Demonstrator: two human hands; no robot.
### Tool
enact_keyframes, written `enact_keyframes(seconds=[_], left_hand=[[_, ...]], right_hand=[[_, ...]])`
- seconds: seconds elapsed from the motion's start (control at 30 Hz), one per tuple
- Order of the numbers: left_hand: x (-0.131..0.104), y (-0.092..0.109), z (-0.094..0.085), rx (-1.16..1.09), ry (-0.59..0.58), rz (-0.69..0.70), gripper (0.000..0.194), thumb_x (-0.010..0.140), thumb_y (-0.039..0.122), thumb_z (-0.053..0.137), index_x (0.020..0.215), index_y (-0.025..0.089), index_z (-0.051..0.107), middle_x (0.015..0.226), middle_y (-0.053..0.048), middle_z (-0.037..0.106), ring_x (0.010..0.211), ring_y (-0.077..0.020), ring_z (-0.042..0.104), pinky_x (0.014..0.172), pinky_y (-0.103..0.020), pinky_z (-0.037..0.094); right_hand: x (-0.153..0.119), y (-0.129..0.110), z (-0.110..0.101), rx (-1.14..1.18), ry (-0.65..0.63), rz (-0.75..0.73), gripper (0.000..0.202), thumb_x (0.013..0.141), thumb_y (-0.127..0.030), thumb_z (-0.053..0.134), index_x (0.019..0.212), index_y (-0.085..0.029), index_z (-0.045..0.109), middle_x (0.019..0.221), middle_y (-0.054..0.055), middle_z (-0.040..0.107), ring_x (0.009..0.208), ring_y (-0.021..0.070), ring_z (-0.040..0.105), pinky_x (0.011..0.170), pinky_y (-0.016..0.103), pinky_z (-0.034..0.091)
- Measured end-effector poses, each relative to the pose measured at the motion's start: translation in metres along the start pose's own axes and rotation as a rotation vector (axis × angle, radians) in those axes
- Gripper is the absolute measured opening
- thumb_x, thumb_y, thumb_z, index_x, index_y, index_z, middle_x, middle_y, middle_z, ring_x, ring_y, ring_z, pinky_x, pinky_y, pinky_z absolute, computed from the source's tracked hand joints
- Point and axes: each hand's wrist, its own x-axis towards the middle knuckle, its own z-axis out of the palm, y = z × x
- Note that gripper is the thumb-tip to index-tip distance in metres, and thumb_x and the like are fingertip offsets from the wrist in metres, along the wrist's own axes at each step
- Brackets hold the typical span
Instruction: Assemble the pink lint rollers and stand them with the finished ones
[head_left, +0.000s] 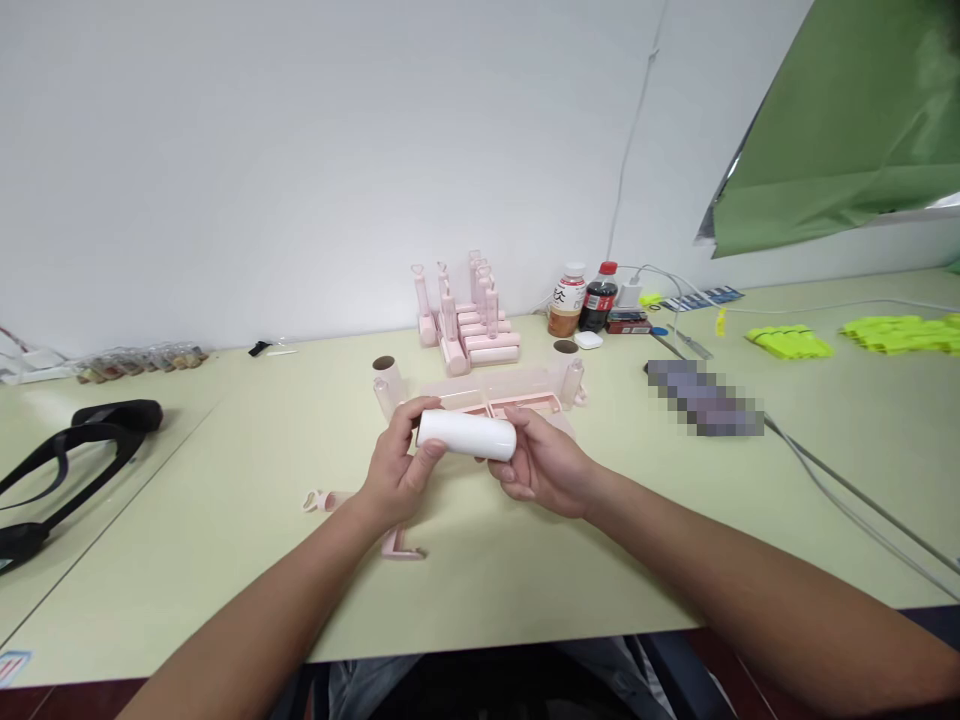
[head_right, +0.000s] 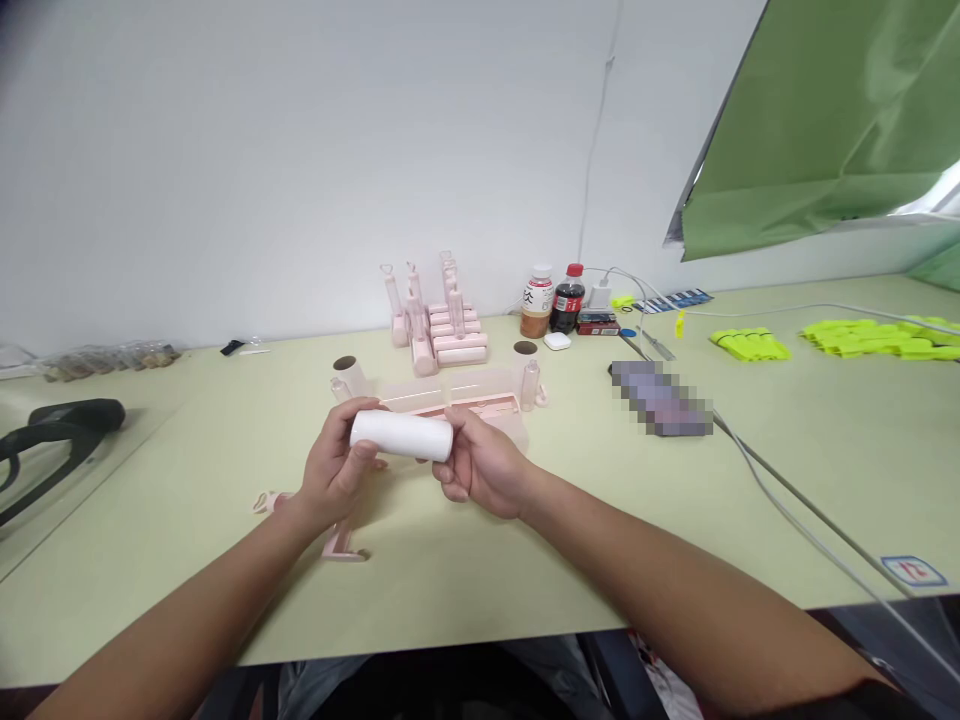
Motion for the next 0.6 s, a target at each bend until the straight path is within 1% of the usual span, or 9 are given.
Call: enact_keyframes(seconds=[0.07,0.13,0.23,0.33,0.4,0.5,0.6], left_hand=[[0.0003,-0.0018,-0.0004,-0.04,0.035,-0.064,0.044,0.094,0.051,0.045,0.127,0.023,0.046,0.107,-0.008,0.058,0.086,-0.0191,0.059,0.061,-0.028,0.053],[0.0013,-0.0036,-0.0016,-0.057,0.051,-0.082,0.044,0.094,0.052,0.045,0.127,0.023,0.047,0.104,-0.008,0.057,0.083,-0.0185,0.059,0.055,-0.026,0.052],[0.0024,-0.0052,-0.0034,-0.053,0.05,-0.053,0.044,0.093,0.053,0.045,0.125,0.023,0.048,0.105,-0.008,0.057,0.083,-0.0181,0.058,0.056,-0.025,0.053],[0.0022,-0.0048,-0.0039,-0.09,0.013,-0.064,0.047,0.093,0.054,0.045,0.128,0.024,0.047,0.105,-0.008,0.056,0.082,-0.0177,0.057,0.052,-0.024,0.052],[0.0016,-0.004,-0.0037,-0.121,-0.01,-0.068,0.048,0.092,0.055,0.045,0.129,0.024,0.045,0.105,-0.008,0.055,0.081,-0.0174,0.057,0.05,-0.023,0.052],[0.0006,-0.0038,-0.0034,-0.126,-0.021,-0.046,0.049,0.092,0.056,0.046,0.129,0.024,0.045,0.106,-0.009,0.055,0.082,-0.0174,0.058,0.052,-0.023,0.053],[-0.0001,-0.0055,-0.0034,-0.091,0.001,-0.04,0.048,0.093,0.054,0.045,0.129,0.023,0.046,0.107,-0.01,0.056,0.082,-0.0177,0.058,0.052,-0.023,0.052]], right_hand=[[0.0009,-0.0007,-0.001,0.035,-0.024,-0.027,0.028,0.094,-0.031,0.038,0.104,-0.014,0.058,0.072,0.005,0.063,0.045,0.0106,0.049,0.033,0.018,0.037],[0.0016,-0.0009,-0.0022,0.039,-0.035,-0.032,0.027,0.091,-0.026,0.04,0.104,-0.012,0.059,0.073,0.006,0.064,0.046,0.0111,0.05,0.034,0.019,0.04],[0.0025,0.0,-0.0042,0.033,-0.037,-0.037,0.027,0.089,-0.023,0.044,0.105,-0.009,0.061,0.068,0.006,0.063,0.05,0.0127,0.055,0.039,0.022,0.047],[0.0032,0.003,-0.0059,0.019,-0.047,-0.064,0.029,0.086,-0.021,0.047,0.104,-0.006,0.063,0.063,0.006,0.062,0.053,0.015,0.058,0.049,0.027,0.055],[0.0029,0.0054,-0.0066,0.018,-0.065,-0.078,0.032,0.083,-0.02,0.047,0.106,-0.005,0.064,0.061,0.006,0.062,0.054,0.0157,0.058,0.052,0.03,0.056],[0.0013,0.0078,-0.0064,0.036,-0.1,-0.071,0.038,0.077,-0.019,0.046,0.108,-0.006,0.064,0.064,0.006,0.062,0.055,0.0163,0.058,0.054,0.032,0.057],[-0.001,0.0071,-0.0044,0.064,-0.09,-0.063,0.042,0.07,-0.017,0.045,0.105,-0.006,0.065,0.071,0.009,0.064,0.058,0.0175,0.061,0.056,0.034,0.058]])
